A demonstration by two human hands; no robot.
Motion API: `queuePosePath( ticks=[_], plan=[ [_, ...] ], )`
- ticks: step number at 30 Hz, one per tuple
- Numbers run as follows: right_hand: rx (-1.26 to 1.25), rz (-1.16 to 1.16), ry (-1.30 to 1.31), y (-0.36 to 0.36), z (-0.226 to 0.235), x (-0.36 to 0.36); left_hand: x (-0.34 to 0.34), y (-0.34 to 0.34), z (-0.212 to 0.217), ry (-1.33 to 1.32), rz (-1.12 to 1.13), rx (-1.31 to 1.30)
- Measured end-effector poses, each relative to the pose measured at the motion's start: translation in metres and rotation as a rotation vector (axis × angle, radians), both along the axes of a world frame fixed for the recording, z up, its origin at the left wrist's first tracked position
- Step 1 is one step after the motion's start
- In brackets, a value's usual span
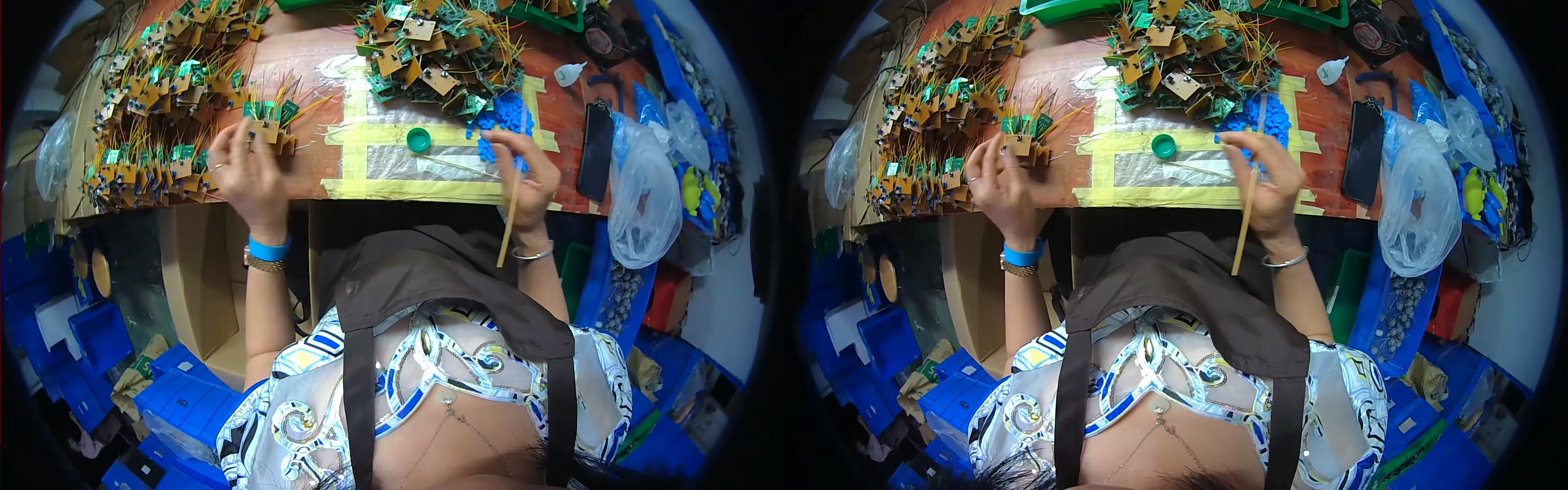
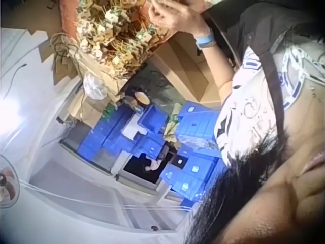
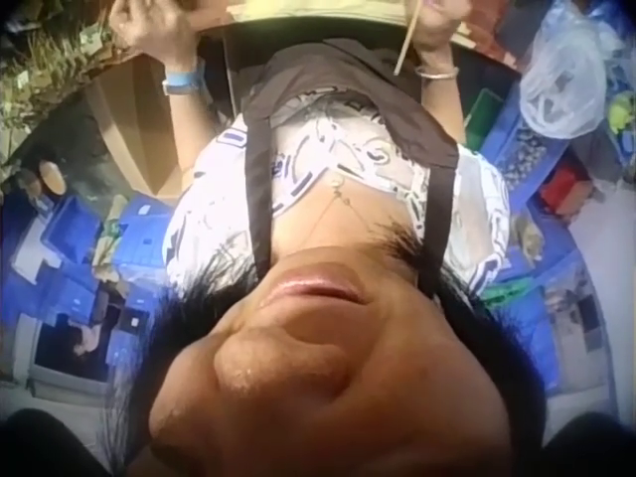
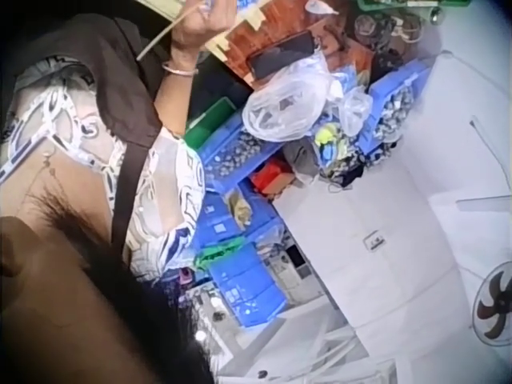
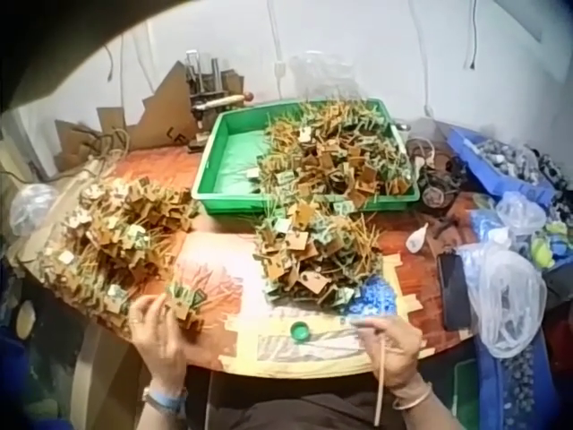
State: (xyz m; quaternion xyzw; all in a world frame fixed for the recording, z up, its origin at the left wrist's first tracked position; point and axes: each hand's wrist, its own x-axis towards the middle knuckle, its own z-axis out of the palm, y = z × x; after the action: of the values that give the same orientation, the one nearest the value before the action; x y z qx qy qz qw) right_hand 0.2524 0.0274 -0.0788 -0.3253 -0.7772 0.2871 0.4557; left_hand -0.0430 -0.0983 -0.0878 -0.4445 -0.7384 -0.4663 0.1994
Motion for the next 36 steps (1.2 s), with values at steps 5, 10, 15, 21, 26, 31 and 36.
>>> queuePosePath(
  ticks=[5,10,15,21,26,31,36],
  plan=[
    [-0.036,-0.142,0.236,0.009,0.022,0.031,0.044,0.054,-0.002,0.103,-0.379,-0.159],
    [-0.067,-0.022,0.081,-0.002,0.021,0.027,0.055,0.124,-0.011,0.142,-0.356,-0.253],
    [-0.128,0.115,0.148,-0.011,0.006,0.004,0.043,0.129,-0.020,-0.106,-0.419,-0.237],
    [-0.281,0.244,0.173,-0.015,-0.005,-0.010,0.033,0.147,-0.024,-0.744,-0.468,-0.127],
    [-0.296,0.291,0.110,-0.012,-0.020,-0.014,0.034,0.140,-0.036,-0.951,-0.624,-0.061],
    [-0.380,0.244,0.100,-0.014,-0.028,-0.022,0.052,0.092,-0.011,-0.841,-0.588,0.083],
    [-0.333,0.246,0.048,-0.009,-0.039,-0.033,0.062,0.049,-0.024,-0.987,-0.511,0.123]
  ],
)
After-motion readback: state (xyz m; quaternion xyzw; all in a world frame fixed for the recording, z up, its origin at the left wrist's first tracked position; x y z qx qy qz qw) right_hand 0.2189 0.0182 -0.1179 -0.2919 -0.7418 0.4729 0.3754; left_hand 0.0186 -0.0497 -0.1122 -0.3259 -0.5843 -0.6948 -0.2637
